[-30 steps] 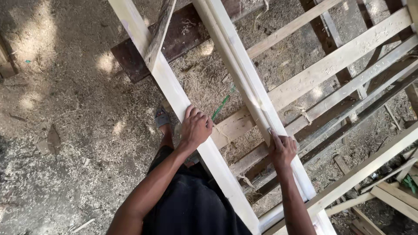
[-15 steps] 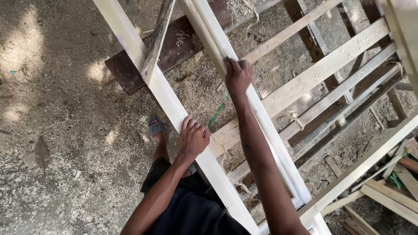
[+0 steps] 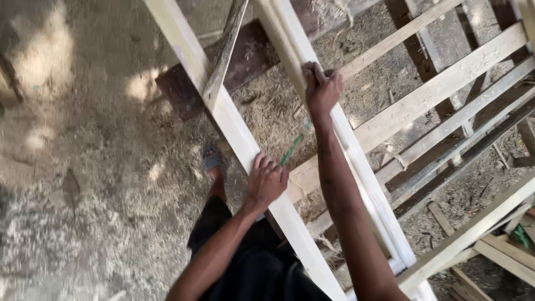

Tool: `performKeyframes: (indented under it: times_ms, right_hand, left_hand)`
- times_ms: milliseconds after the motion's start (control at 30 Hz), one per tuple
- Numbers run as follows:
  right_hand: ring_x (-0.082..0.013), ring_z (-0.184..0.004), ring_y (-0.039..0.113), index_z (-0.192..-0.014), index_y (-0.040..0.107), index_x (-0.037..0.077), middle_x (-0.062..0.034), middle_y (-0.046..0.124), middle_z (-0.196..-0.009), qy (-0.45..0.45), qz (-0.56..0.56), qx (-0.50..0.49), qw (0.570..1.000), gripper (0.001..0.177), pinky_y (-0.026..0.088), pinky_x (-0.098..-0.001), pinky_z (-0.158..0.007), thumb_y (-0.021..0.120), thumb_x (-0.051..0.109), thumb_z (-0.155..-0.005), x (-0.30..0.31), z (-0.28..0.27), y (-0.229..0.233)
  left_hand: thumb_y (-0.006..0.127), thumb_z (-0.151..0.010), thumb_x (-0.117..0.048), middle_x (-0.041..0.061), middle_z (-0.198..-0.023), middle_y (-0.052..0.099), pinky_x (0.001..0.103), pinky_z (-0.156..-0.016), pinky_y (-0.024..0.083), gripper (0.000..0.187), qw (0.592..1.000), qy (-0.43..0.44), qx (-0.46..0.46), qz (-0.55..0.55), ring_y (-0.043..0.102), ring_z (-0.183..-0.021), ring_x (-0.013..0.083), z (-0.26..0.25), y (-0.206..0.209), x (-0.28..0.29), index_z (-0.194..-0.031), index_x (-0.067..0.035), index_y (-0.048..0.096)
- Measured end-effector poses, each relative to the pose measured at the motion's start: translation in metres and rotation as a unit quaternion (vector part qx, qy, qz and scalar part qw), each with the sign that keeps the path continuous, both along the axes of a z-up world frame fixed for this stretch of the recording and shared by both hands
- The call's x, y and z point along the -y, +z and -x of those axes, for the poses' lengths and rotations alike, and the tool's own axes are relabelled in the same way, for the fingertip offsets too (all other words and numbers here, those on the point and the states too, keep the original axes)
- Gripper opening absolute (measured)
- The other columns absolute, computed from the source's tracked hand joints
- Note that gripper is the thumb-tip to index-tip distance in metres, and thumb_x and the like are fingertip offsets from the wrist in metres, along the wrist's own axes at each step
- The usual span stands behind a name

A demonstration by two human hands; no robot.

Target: The person sands a white wooden frame using a sanding block. They move the block along the edges and flat surfaces of the frame, applying pressure to smooth the wood. The person adjusts their grip and position to reach different sections of the frame.

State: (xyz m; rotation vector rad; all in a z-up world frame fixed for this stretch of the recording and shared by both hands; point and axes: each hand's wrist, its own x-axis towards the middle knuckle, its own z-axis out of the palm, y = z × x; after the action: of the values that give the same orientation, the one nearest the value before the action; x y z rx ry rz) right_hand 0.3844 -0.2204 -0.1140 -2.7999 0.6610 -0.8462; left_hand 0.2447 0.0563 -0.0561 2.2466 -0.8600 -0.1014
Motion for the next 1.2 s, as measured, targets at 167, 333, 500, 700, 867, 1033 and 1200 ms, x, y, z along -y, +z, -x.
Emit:
performKeyframes:
  times_ms: [167, 333, 500, 700, 867, 1033, 1200]
  right_hand:
    - [-0.0193, -0.085, 0.055, -0.109, 0.083, 0.018, -0.0057, 0.068, -0.093, 0.027, 0.039, 0.025, 0.999, 0.024, 0.048, -0.0356, -0.07, 0.078, 0.036, -0.094, -0.001, -0.017, 0.002]
    - [-0.0199, -0.102, 0.069, -0.127, 0.07, 0.013, -0.0102, 0.067, -0.125, -0.017, -0.16, -0.04, 0.986, 0.033, 0.056, -0.0337, -0.081, 0.066, 0.032, -0.101, -0.013, 0.06, 0.026]
    - [-0.0269, -0.109, 0.072, -0.134, 0.071, 0.009, -0.0097, 0.072, -0.129, 0.01, 0.028, -0.063, 0.998, 0.037, 0.048, -0.0434, -0.095, 0.065, 0.029, -0.104, -0.023, 0.004, 0.032]
    - [-0.0215, -0.113, 0.069, -0.141, 0.063, 0.02, -0.0034, 0.066, -0.137, -0.094, -0.215, -0.159, 0.959, 0.041, 0.053, -0.0378, -0.101, 0.058, 0.039, -0.105, -0.029, 0.001, 0.055]
    - [-0.0247, -0.107, 0.073, -0.135, 0.069, 0.016, -0.0092, 0.073, -0.13, -0.048, 0.068, -0.14, 0.987, 0.036, 0.055, -0.0476, -0.092, 0.064, 0.031, -0.103, -0.031, 0.05, 0.056]
    - [-0.0162, -0.086, 0.072, -0.135, 0.068, 0.017, -0.0126, 0.074, -0.124, -0.058, -0.171, -0.144, 0.973, 0.03, 0.063, -0.0335, -0.074, 0.061, 0.03, -0.109, -0.018, -0.013, 0.034]
    - [-0.016, -0.084, 0.072, -0.137, 0.069, 0.012, -0.0114, 0.076, -0.115, -0.022, -0.111, -0.153, 0.982, 0.035, 0.062, -0.0332, -0.074, 0.062, 0.029, -0.107, -0.016, 0.007, 0.05]
  left_hand:
    - [0.066, -0.098, -0.017, 0.009, -0.089, 0.074, 0.042, -0.096, 0.051, 0.028, 0.945, 0.066, -0.211, 0.242, 0.069, -0.089, 0.0214, -0.021, 0.03, -0.01, -0.074, -0.006, 0.073]
    - [0.069, -0.102, -0.021, 0.004, -0.129, 0.055, 0.045, -0.111, 0.051, 0.026, 0.95, 0.291, 0.054, 0.099, 0.053, -0.13, 0.0231, -0.186, -0.009, -0.066, -0.124, -0.021, 0.057]
    - [0.069, -0.098, -0.057, 0.037, -0.156, 0.019, 0.059, -0.107, 0.045, 0.111, 0.909, 0.414, -0.054, 0.011, 0.037, -0.141, 0.0507, -0.38, -0.075, -0.094, -0.156, 0.009, 0.002]
    - [0.078, -0.084, -0.047, 0.025, -0.121, 0.068, 0.041, -0.087, 0.062, 0.1, 0.829, 0.415, -0.316, 0.201, 0.073, -0.102, 0.0312, -0.406, -0.077, -0.075, -0.146, 0.006, 0.02]
    - [0.083, -0.086, -0.042, 0.019, -0.11, 0.067, 0.039, -0.078, 0.063, 0.096, 0.834, 0.439, -0.281, 0.181, 0.077, -0.089, 0.0262, -0.399, -0.058, -0.067, -0.141, 0.008, 0.022]
    - [0.085, -0.082, -0.034, 0.017, -0.109, 0.067, 0.039, -0.077, 0.062, 0.087, 0.845, 0.435, -0.289, 0.119, 0.077, -0.087, 0.0259, -0.397, -0.047, -0.073, -0.137, 0.005, 0.03]
    - [0.086, -0.078, -0.031, 0.015, -0.104, 0.07, 0.038, -0.076, 0.063, 0.081, 0.837, 0.434, -0.27, 0.195, 0.079, -0.086, 0.0258, -0.4, -0.047, -0.072, -0.132, 0.001, 0.034]
